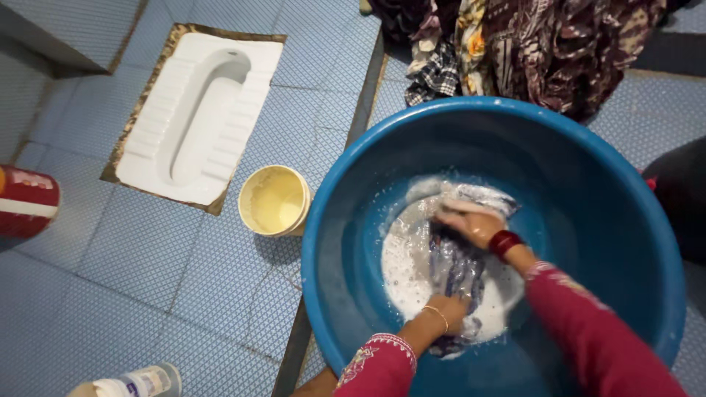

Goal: The person scrubs a dark patterned cloth in a blue basin filled with soapy water using a white scrubbing brush. They rinse the cloth by pouring water from a small yellow cup and then wring it out. Finally, they use the brush to scrub the tiled floor near the basin.

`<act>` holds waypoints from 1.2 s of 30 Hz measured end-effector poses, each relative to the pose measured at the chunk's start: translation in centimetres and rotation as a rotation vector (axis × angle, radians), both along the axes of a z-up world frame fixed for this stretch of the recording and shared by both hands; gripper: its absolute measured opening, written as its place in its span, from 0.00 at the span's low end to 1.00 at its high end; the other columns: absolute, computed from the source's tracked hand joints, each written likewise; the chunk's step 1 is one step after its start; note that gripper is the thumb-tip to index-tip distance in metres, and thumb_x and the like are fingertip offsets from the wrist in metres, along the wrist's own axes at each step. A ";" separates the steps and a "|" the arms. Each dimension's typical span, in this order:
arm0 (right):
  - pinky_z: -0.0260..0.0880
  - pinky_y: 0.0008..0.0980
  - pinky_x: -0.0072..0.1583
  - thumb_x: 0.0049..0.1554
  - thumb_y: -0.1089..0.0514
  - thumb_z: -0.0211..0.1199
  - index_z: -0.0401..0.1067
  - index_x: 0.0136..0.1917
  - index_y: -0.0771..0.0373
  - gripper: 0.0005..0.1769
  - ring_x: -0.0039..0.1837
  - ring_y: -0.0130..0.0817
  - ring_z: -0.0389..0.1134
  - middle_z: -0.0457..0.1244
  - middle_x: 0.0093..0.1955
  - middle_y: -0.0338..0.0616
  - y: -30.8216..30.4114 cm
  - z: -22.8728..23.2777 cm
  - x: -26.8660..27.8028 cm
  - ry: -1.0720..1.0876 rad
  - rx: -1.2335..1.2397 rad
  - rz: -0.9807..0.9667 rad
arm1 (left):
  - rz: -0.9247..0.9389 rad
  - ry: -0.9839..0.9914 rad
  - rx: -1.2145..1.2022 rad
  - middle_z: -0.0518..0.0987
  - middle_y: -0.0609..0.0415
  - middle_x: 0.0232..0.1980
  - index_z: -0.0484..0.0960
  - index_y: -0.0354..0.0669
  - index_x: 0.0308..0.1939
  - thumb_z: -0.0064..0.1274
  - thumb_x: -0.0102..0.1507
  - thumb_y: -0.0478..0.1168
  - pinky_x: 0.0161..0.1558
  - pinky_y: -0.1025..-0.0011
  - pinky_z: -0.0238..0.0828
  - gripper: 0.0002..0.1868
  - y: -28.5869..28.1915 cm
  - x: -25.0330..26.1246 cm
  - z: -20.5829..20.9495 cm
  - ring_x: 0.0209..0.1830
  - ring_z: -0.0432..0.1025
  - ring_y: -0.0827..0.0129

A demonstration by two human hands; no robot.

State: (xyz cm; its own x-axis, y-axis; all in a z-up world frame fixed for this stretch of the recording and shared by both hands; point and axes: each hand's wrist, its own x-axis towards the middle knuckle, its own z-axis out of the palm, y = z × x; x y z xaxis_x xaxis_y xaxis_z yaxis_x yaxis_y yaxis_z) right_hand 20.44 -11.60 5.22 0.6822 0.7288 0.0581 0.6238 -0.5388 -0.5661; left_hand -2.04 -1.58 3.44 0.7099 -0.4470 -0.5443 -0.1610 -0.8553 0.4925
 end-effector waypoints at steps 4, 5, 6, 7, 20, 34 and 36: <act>0.65 0.44 0.67 0.63 0.33 0.51 0.71 0.69 0.45 0.27 0.68 0.51 0.65 0.64 0.68 0.50 -3.5 0.1 0.3 -0.097 -0.213 -0.441 | 0.411 -0.212 -0.037 0.64 0.36 0.77 0.71 0.42 0.72 0.49 0.64 0.64 0.74 0.47 0.58 0.40 0.1 3.5 4.0 0.76 0.58 0.44; 0.66 0.45 0.67 0.65 0.29 0.52 0.71 0.70 0.51 0.32 0.68 0.52 0.65 0.65 0.66 0.53 -4.1 0.0 0.5 0.039 -0.262 -0.647 | 0.388 -0.255 -0.004 0.56 0.34 0.79 0.68 0.43 0.74 0.52 0.59 0.63 0.72 0.43 0.48 0.45 -0.1 4.4 4.6 0.78 0.49 0.42; 0.66 0.46 0.65 0.62 0.27 0.53 0.71 0.68 0.50 0.33 0.65 0.53 0.65 0.64 0.65 0.54 -4.3 -0.3 0.0 -0.060 -0.324 -0.592 | 0.364 -0.298 0.029 0.48 0.32 0.80 0.64 0.44 0.76 0.55 0.54 0.63 0.71 0.40 0.38 0.50 -0.4 4.9 4.9 0.81 0.40 0.41; 0.66 0.47 0.62 0.59 0.26 0.55 0.72 0.67 0.50 0.34 0.63 0.53 0.66 0.64 0.64 0.55 -4.5 -0.8 -1.0 -0.158 -0.385 -0.534 | 0.338 -0.341 0.062 0.40 0.32 0.82 0.61 0.45 0.78 0.58 0.50 0.63 0.70 0.37 0.28 0.56 -0.8 5.2 4.8 0.83 0.31 0.41; 0.68 0.40 0.57 0.50 0.20 0.57 0.74 0.58 0.58 0.43 0.55 0.41 0.67 0.65 0.56 0.49 3.1 2.5 -2.2 0.091 -0.470 -0.306 | 0.248 -0.526 0.202 0.64 0.42 0.72 0.71 0.41 0.71 0.47 0.61 0.40 0.69 0.46 0.49 0.32 -2.4 -1.0 -4.7 0.75 0.53 0.51; 0.67 0.45 0.54 0.51 0.24 0.61 0.72 0.56 0.57 0.37 0.54 0.45 0.66 0.66 0.51 0.49 4.7 1.7 2.3 -0.241 -0.272 -0.292 | 0.317 -0.413 -0.014 0.77 0.40 0.48 0.73 0.34 0.63 0.46 0.64 0.34 0.37 0.56 0.78 0.22 -3.0 -2.8 -8.0 0.37 0.79 0.50; 0.68 0.44 0.55 0.53 0.25 0.62 0.72 0.56 0.58 0.36 0.53 0.44 0.67 0.65 0.50 0.50 3.6 1.8 -0.3 -0.099 -0.283 -0.233 | 0.311 -0.427 -0.015 0.77 0.39 0.49 0.72 0.32 0.65 0.45 0.65 0.34 0.38 0.57 0.78 0.23 -3.2 -2.8 -7.9 0.37 0.79 0.51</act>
State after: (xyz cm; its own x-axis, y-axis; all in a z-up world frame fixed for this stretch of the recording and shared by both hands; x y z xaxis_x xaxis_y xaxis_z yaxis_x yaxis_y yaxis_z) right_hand 20.16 -7.98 7.02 0.8330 0.5511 -0.0498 0.5099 -0.7994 -0.3178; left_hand -4.86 -4.73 -4.50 0.9673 -0.1852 -0.1731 -0.0892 -0.8878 0.4514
